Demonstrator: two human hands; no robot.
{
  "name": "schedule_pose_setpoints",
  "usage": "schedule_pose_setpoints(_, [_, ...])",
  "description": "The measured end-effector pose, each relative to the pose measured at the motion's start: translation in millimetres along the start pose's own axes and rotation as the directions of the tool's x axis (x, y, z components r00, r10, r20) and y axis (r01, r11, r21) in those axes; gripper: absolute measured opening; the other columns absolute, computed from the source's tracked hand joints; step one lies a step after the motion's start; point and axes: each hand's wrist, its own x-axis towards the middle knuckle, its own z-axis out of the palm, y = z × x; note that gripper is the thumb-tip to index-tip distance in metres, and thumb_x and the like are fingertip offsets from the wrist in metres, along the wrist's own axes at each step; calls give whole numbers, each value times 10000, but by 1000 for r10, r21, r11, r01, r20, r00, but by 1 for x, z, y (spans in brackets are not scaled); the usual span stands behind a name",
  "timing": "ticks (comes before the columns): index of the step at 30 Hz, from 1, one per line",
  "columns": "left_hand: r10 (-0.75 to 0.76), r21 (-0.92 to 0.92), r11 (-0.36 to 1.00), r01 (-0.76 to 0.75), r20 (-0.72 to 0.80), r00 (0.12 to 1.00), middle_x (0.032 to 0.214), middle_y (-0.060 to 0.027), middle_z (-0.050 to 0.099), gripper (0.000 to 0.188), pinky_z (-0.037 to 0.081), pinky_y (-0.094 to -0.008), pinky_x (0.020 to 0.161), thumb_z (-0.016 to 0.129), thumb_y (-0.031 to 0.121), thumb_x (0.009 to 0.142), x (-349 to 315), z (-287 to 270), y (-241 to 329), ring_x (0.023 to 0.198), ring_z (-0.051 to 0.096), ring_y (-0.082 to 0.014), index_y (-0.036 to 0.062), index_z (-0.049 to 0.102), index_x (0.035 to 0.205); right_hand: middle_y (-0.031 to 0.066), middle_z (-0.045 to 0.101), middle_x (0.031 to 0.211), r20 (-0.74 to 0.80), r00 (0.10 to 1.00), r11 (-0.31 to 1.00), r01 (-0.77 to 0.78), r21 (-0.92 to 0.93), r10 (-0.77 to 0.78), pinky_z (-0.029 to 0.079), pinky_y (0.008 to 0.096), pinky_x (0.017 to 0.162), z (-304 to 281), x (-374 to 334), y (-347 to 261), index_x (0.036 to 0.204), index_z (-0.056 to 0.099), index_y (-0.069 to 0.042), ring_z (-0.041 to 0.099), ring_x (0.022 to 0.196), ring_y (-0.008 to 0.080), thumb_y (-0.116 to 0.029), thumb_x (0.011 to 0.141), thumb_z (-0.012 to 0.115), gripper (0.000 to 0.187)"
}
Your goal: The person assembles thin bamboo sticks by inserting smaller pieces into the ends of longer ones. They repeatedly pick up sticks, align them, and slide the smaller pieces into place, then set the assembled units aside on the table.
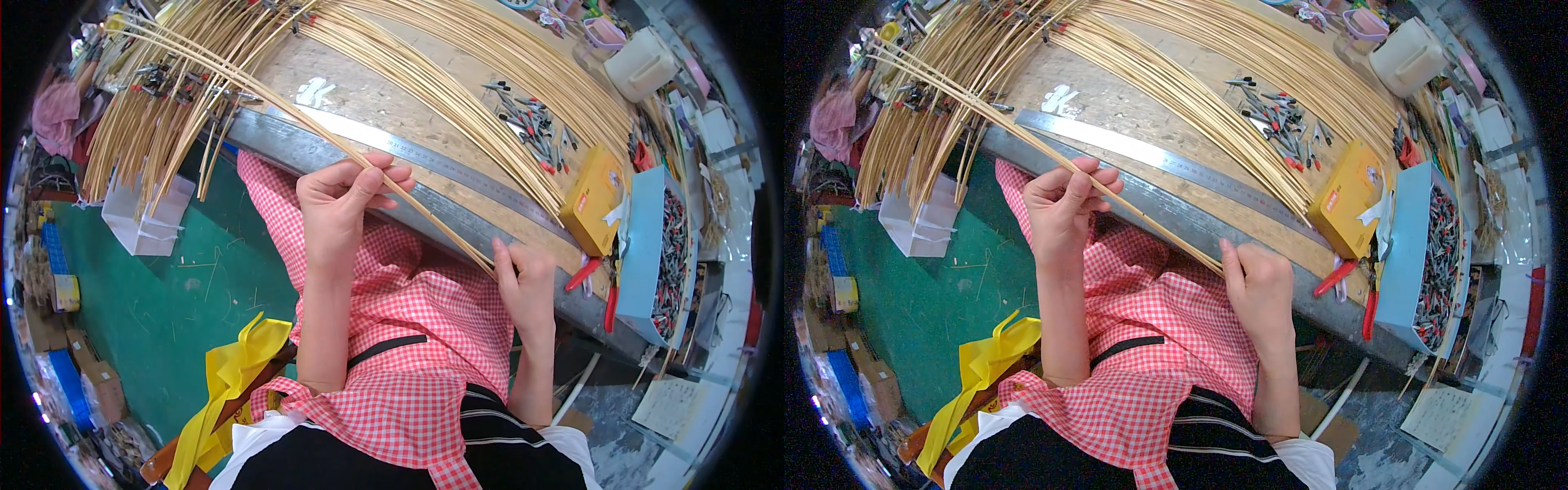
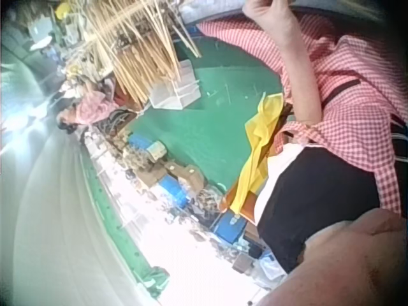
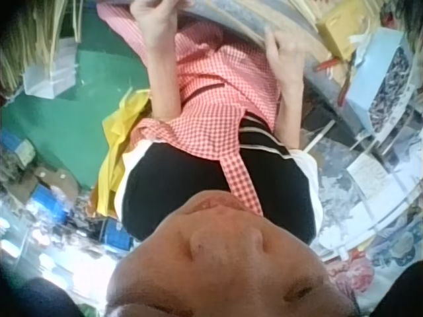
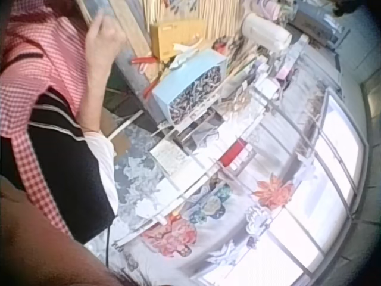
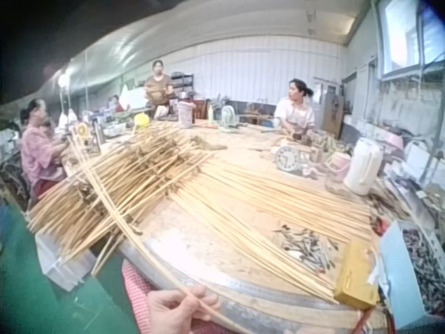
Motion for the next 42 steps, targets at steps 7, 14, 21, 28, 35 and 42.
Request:
schedule_pose_setpoints(7, [-54,69,996,52,24,998,854,-208,701,182,580,-265,588,611,77,914,-3,7,1,748,717,-264,-87,640,986,160,626,810,-102,981,961,184,207,-165,488,364,642,-6,7,-31,867,639,19,620,722,317,-61,809,675,105])
schedule_pose_setpoints(14, [-86,16,996,85,47,995,839,-173,703,142,571,-256,606,632,48,890,-7,13,8,753,712,-232,-87,668,911,157,648,775,95,977,929,148,339,-190,485,334,600,-5,16,-48,862,663,35,638,671,284,-46,788,694,114])
schedule_pose_setpoints(21, [-97,-5,995,98,104,990,869,-184,699,140,584,-283,643,638,31,880,-8,14,12,750,710,-237,-99,660,928,148,654,710,245,956,898,41,438,-163,473,311,569,-11,20,-48,816,682,39,645,620,254,-42,777,695,90])
schedule_pose_setpoints(28, [0,-59,998,7,127,992,936,-200,698,241,593,-331,727,628,46,880,-9,20,11,850,704,-268,-99,633,1072,100,662,689,269,962,792,-123,598,-54,457,271,542,-17,23,-51,800,690,32,619,586,152,-46,774,705,84])
schedule_pose_setpoints(35, [181,253,898,-359,533,827,864,-118,726,224,551,-258,670,778,-8,689,-16,58,22,774,711,-186,-13,723,906,120,677,780,-261,964,652,224,724,-41,403,194,484,-47,38,-76,865,677,70,562,569,87,72,796,678,68])
schedule_pose_setpoints(42, [388,308,707,-636,583,714,786,-83,719,226,523,-263,597,787,13,676,2,81,49,671,696,-184,40,732,894,139,683,819,-497,859,680,440,586,-127,415,184,492,-59,34,-94,876,675,69,547,564,83,75,815,666,61])
